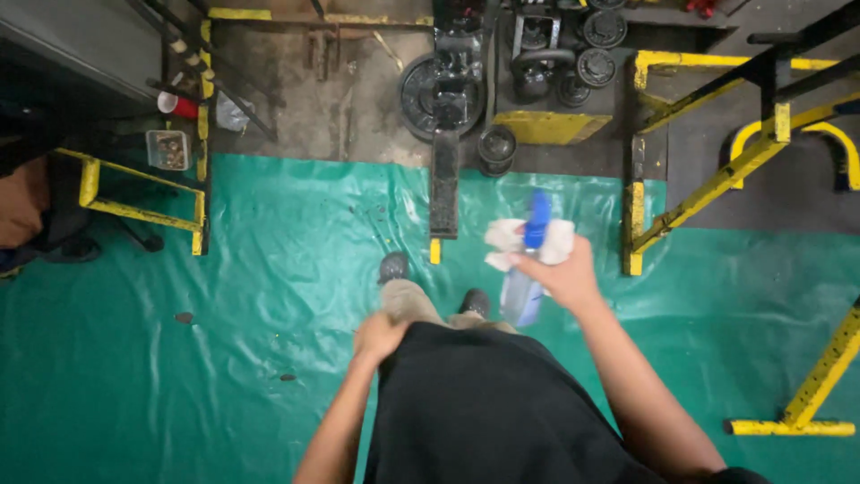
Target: Cleaning gym equipment with a spray bottle and cloth.
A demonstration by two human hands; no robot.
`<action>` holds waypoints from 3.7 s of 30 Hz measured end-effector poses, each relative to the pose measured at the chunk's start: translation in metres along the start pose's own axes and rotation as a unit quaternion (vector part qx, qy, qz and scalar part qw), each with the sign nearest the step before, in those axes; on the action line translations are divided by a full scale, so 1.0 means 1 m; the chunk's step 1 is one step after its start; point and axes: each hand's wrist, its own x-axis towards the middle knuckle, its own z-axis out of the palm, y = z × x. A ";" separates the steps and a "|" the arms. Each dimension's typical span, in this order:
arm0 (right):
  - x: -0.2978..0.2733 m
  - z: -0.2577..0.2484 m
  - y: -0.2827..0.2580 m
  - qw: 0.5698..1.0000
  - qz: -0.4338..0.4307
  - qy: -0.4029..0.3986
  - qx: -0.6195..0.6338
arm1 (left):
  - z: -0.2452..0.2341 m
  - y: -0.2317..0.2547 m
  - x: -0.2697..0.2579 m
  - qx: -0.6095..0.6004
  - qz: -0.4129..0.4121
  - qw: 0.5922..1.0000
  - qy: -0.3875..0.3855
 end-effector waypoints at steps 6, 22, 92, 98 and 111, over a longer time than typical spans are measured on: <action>0.027 0.081 -0.059 0.994 -0.005 -0.041 -0.106 | -0.061 0.179 -0.067 -0.151 0.444 0.867 0.171; 0.140 0.124 -0.035 0.975 -0.022 0.209 0.066 | -0.210 0.195 -0.022 -0.372 0.483 0.792 -0.027; 0.132 0.131 -0.035 0.960 -0.110 0.161 -0.201 | -0.241 0.173 -0.023 -0.343 0.446 0.821 -0.094; 0.164 0.140 0.018 0.936 -0.098 0.331 0.068 | -0.238 0.177 -0.027 -0.336 0.445 0.822 -0.115; 0.176 0.101 0.016 0.969 0.047 0.100 0.220 | -0.194 0.161 -0.053 -0.379 0.438 0.815 -0.026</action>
